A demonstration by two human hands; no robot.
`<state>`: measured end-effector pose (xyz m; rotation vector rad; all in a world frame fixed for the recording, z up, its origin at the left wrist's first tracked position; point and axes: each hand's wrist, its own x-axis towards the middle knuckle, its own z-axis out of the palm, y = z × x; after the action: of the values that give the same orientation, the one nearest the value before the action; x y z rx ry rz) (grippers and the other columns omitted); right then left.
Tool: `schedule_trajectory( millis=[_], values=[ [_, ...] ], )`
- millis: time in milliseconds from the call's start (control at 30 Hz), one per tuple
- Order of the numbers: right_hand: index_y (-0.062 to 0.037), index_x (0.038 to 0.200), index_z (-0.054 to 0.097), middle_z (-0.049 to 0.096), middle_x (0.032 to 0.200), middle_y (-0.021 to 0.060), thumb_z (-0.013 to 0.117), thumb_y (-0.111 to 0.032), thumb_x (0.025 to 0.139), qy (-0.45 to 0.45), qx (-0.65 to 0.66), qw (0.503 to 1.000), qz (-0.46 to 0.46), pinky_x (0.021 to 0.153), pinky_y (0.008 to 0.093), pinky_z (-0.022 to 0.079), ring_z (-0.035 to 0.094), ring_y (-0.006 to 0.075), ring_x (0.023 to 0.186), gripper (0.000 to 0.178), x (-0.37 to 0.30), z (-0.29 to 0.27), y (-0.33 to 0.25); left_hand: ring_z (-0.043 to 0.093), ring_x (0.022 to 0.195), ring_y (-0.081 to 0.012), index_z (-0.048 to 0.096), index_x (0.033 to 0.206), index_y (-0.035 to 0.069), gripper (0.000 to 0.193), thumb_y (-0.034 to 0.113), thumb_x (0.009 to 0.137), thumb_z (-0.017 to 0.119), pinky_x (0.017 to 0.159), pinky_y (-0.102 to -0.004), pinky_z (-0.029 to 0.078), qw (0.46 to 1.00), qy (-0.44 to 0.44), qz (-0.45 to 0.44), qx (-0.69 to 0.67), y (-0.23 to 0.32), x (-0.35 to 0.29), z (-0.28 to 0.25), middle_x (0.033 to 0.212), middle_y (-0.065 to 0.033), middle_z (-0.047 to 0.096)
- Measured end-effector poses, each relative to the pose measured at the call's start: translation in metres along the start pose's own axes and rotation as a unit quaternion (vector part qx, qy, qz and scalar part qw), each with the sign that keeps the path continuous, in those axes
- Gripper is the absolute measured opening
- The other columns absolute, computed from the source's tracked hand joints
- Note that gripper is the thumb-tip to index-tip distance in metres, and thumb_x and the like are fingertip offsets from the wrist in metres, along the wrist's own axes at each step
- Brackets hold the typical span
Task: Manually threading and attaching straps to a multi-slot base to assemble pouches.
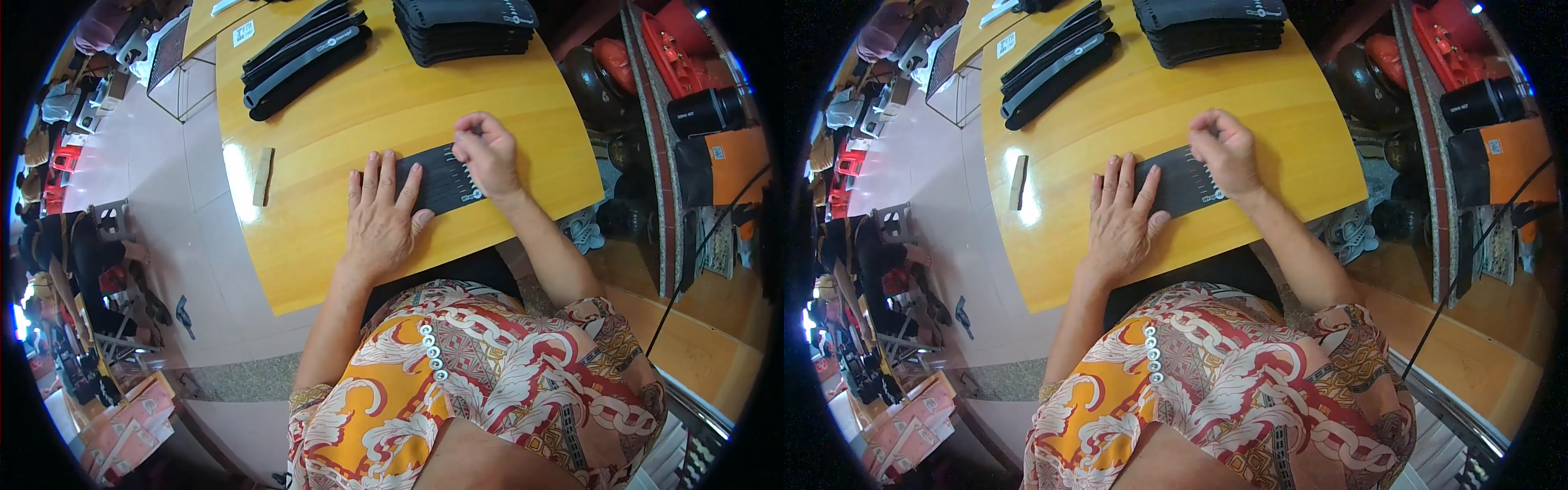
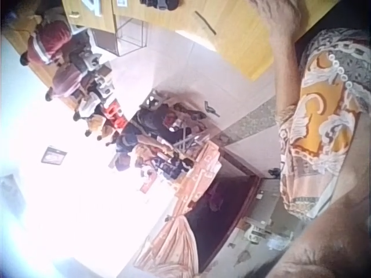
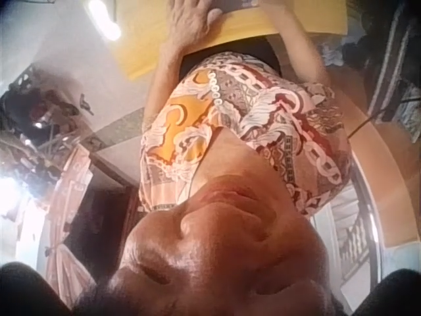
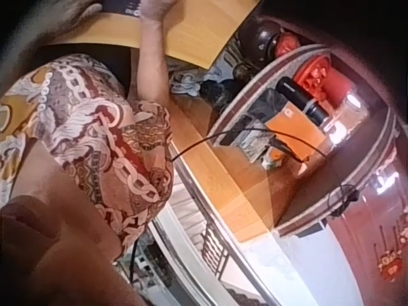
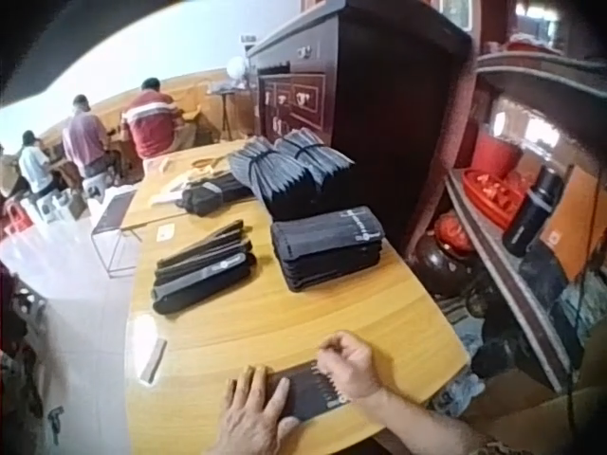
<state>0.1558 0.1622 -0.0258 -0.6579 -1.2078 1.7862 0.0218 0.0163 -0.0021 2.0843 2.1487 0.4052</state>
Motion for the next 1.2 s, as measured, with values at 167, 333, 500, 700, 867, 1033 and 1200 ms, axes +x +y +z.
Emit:
schedule_trajectory(
  millis=[167,333,500,700,867,1033,1200],
  values=[
    [-0.0027,0.088,0.053,0.049,0.074,0.0005,0.052,0.003,0.081,-0.011,0.152,0.988,0.039,0.058,0.0248,0.040,0.044,0.0071,0.059,0.009,0.007,-0.007,-0.002,0.023,0.132,-0.0365,0.042,0.131,0.008,0.052,0.034,0.086,0.052,0.107,-0.0486,0.016,0.999,0.032,0.009,-0.016,-0.010,-0.004,-0.003,0.139,-0.0217,0.029],
    [-0.0013,0.090,0.053,0.050,0.075,0.0019,0.053,0.003,0.082,-0.047,0.156,0.986,0.033,0.059,0.0248,0.040,0.044,0.0081,0.061,0.009,0.004,-0.006,-0.005,0.052,0.106,-0.0346,0.053,0.111,0.000,0.034,-0.006,0.077,0.052,0.090,-0.0390,0.042,0.933,0.309,-0.066,-0.173,-0.085,-0.020,-0.017,0.115,-0.0191,0.054],
    [0.0001,0.091,0.053,0.050,0.076,0.0031,0.053,0.001,0.083,-0.054,0.090,0.994,0.020,0.059,0.0239,0.040,0.046,0.0097,0.062,0.008,0.002,-0.004,-0.006,0.055,0.090,-0.0335,0.061,0.102,0.001,0.031,-0.007,0.074,0.052,0.081,-0.0392,0.046,0.961,0.243,-0.126,0.036,-0.137,-0.043,-0.037,0.109,-0.0140,0.058],
    [0.0004,0.090,0.054,0.051,0.077,0.0031,0.054,0.002,0.083,-0.057,0.097,0.993,0.019,0.060,0.0241,0.040,0.046,0.0094,0.063,0.007,0.004,-0.005,-0.004,0.056,0.092,-0.0313,0.061,0.103,0.001,0.028,-0.004,0.076,0.055,0.078,-0.0353,0.046,0.979,0.123,-0.143,-0.081,-0.082,-0.067,-0.040,0.101,-0.0148,0.059],
    [0.0007,0.091,0.054,0.052,0.078,0.0035,0.054,0.002,0.083,-0.065,0.094,0.993,0.017,0.060,0.0240,0.041,0.047,0.0098,0.064,0.008,0.005,-0.005,-0.004,0.053,0.099,-0.0313,0.064,0.097,0.002,0.027,0.001,0.070,0.064,0.080,-0.0376,0.045,0.968,0.116,-0.167,-0.148,-0.052,-0.066,-0.032,0.099,-0.0140,0.059],
    [0.0007,0.091,0.055,0.052,0.078,0.0041,0.055,0.001,0.083,-0.060,0.079,0.995,0.017,0.060,0.0234,0.041,0.047,0.0100,0.064,0.008,0.004,-0.004,-0.002,0.046,0.112,-0.0318,0.067,0.094,0.006,0.026,0.005,0.068,0.069,0.091,-0.0403,0.040,0.979,0.173,-0.062,-0.088,-0.051,-0.060,-0.020,0.115,-0.0100,0.058],
    [0.0007,0.091,0.055,0.052,0.077,0.0042,0.055,0.000,0.083,-0.059,0.074,0.995,0.015,0.060,0.0232,0.042,0.047,0.0100,0.064,0.008,0.003,-0.005,-0.003,0.042,0.117,-0.0319,0.064,0.100,0.009,0.034,0.008,0.067,0.070,0.099,-0.0432,0.030,0.985,0.123,-0.056,-0.109,-0.055,-0.060,-0.017,0.124,-0.0037,0.054]
  ],
)
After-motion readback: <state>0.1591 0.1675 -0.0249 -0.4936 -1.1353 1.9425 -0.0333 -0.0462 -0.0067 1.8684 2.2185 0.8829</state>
